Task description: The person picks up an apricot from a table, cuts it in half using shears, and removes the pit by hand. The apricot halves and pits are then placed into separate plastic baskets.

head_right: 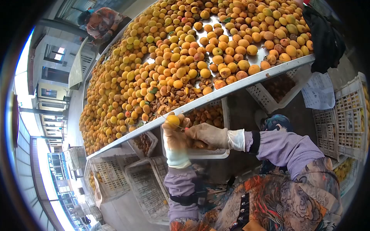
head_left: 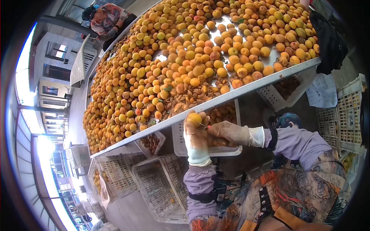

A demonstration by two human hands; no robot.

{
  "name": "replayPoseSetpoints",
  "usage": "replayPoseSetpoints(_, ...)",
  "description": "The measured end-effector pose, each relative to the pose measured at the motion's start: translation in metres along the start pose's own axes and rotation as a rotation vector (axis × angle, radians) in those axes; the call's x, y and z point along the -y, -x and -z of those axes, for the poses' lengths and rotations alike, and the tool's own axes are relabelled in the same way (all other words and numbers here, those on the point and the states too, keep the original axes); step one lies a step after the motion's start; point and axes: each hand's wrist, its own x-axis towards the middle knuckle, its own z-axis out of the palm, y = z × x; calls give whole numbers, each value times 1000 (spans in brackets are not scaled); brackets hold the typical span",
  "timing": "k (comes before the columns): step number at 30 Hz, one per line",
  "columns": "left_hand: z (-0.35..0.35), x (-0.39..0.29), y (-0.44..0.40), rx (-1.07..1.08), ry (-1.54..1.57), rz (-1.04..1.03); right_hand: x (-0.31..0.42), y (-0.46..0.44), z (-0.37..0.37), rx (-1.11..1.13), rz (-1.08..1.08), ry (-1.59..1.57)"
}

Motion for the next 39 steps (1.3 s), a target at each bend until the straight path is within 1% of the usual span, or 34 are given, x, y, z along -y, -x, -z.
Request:
replayPoseSetpoints(1,0,0,1,1,0,0,-1,4,-1,-24,-90,-47)
replayPoseSetpoints(2,-1,-2,3,-25,36,70,5,8,-4,-49,-181,-95)
replayPoseSetpoints(3,-2,-3,4,-53,73,142,10,10,-4,-51,-186,-98)
replayPoseSetpoints(4,2,0,4,-58,75,146,16,11,-4,-57,-254,-146)
replayPoseSetpoints(5,4,2,1,-66,-6,80,21,10,-4,-61,-320,-193)
replayPoseSetpoints(6,5,2,-2,-71,-89,13,24,10,-3,-61,-319,-194)
replayPoseSetpoints(7,5,0,-3,-70,-91,13,26,10,-3,-48,-359,-184)
replayPoseSetpoints(9,-4,-8,-1,-72,-313,-100,32,9,-4,-34,-401,-176)
replayPoseSetpoints(11,3,-5,-1,-61,-276,-93,36,7,-7,-130,-422,-67)
replayPoseSetpoints(12,6,-3,-1,-46,-238,-87,22,4,-7,-132,-426,-71)
replayPoseSetpoints(13,10,0,-3,-45,-237,-81,-2,-2,-6,-190,-210,-110)
replayPoseSetpoints(14,13,3,-6,-47,-310,-141,-4,-5,-9,-246,7,-146)
replayPoseSetpoints(15,14,5,-7,-51,-383,-203,-5,-4,-7,-248,2,-148)
replayPoseSetpoints(17,13,6,-3,-32,-416,-162,-4,-2,-2,-165,-128,-80)
replayPoseSetpoints(19,8,7,-1,-3,-450,-113,-7,-1,-6,-183,-100,-133)
replayPoseSetpoints(21,3,10,1,-85,-334,-8,-11,0,-7,-200,-72,-182)
replayPoseSetpoints(22,10,15,-1,-73,-324,-48,-12,-1,-5,-180,-116,-186)
replayPoseSetpoints(23,7,12,-1,-75,-325,-44,-7,-3,-5,-158,-161,-191)
replayPoseSetpoints(25,-2,3,0,-47,-432,-50,4,2,-3,-157,-179,-158)
replayPoseSetpoints(26,2,2,2,25,-467,-86,11,4,-3,-158,-192,-123)
replayPoseSetpoints(27,5,4,2,26,-466,-74,13,5,-3,-166,-199,-129)
replayPoseSetpoints(29,11,10,-2,22,-552,-138,14,4,-3,-164,-372,-102)
replayPoseSetpoints(31,10,12,-1,-9,-561,-126,-2,2,-3,-160,-360,-126)
replayPoseSetpoints(33,18,14,-2,-6,-249,82,-20,-2,-6,-164,-231,-205)
replayPoseSetpoints(35,17,16,-3,-32,-287,85,-28,-2,-7,-153,-198,-212)
replayPoseSetpoints(37,12,14,-2,-66,-217,80,-27,-3,-8,-136,-162,-217)
replayPoseSetpoints(39,13,15,-3,-71,-261,59,-19,-4,-8,-135,-88,-61)
